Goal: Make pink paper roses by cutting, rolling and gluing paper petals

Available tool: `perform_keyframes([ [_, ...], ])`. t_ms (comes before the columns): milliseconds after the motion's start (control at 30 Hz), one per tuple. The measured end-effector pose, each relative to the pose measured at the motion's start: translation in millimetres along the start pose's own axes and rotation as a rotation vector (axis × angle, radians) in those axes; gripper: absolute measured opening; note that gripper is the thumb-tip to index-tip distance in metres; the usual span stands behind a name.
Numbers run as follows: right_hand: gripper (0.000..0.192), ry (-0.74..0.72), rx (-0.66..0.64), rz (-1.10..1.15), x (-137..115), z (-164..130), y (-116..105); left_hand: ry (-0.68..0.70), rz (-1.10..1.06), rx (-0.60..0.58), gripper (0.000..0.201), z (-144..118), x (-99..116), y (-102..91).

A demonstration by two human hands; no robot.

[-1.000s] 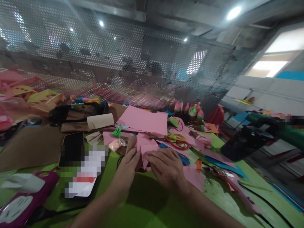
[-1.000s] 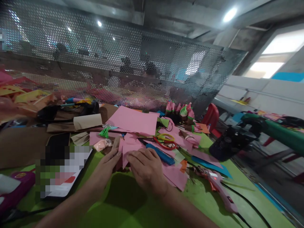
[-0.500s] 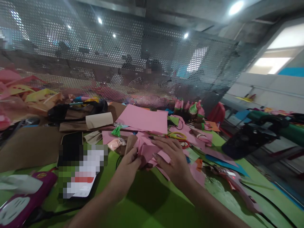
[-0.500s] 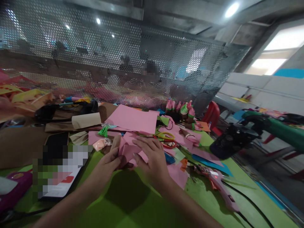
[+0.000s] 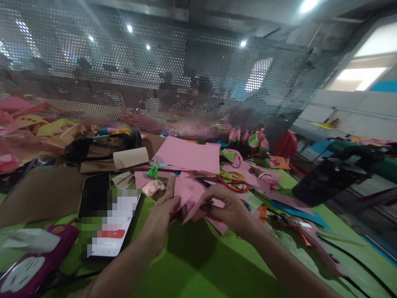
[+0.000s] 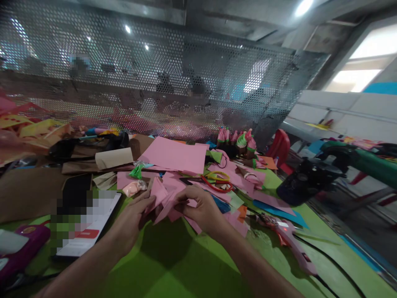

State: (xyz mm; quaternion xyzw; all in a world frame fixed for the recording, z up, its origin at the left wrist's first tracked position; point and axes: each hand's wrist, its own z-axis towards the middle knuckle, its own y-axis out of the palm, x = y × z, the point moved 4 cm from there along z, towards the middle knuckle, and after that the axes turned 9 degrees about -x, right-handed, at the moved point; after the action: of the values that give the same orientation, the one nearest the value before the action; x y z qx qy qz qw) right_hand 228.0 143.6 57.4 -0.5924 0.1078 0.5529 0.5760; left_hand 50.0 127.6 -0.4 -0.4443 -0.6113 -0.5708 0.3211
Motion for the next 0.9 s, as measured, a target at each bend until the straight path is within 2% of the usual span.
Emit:
perform_keyframes([
  [100, 0.016, -0.011, 0.028, -0.005, 0, -1, 6, -0.126, -0.106, 0.018, 0.023, -2, -5, 3.6],
  [200, 0.038, 0.021, 0.053, -0.007, 4, -2, 10, -0.191, -0.151, -0.01, 0.031, -4, -7, 7.7],
  [233, 0.039, 0.019, 0.043, -0.009, 4, -2, 11, -0.201, -0.147, -0.028, 0.034, -4, -7, 9.1],
  [400, 0.012, -0.029, -0.019, -0.032, 2, -1, 13, -0.278, -0.061, -0.171, 0.045, -8, -8, 16.9],
  [467, 0.009, -0.022, 0.006, -0.035, 1, 0, 10, -0.219, 0.063, -0.218, 0.041, -9, -4, 17.3],
  [600, 0.007, 0.055, 0.075, -0.025, 5, 2, 2, 0.129, 0.477, -0.191, 0.024, -7, 14, 13.9],
  [733, 0.008, 0.13, 0.096, -0.002, 10, 2, -2, 0.347, 0.672, -0.191, 0.025, -7, 26, 15.3],
  [800, 0.009, 0.152, 0.093, 0.014, 12, 2, -2, 0.369, 0.711, -0.215, 0.019, -6, 26, 16.5],
  [900, 0.022, 0.175, 0.106, 0.041, 15, 1, -1, 0.25, 0.622, -0.196, 0.019, -1, 18, 12.3],
])
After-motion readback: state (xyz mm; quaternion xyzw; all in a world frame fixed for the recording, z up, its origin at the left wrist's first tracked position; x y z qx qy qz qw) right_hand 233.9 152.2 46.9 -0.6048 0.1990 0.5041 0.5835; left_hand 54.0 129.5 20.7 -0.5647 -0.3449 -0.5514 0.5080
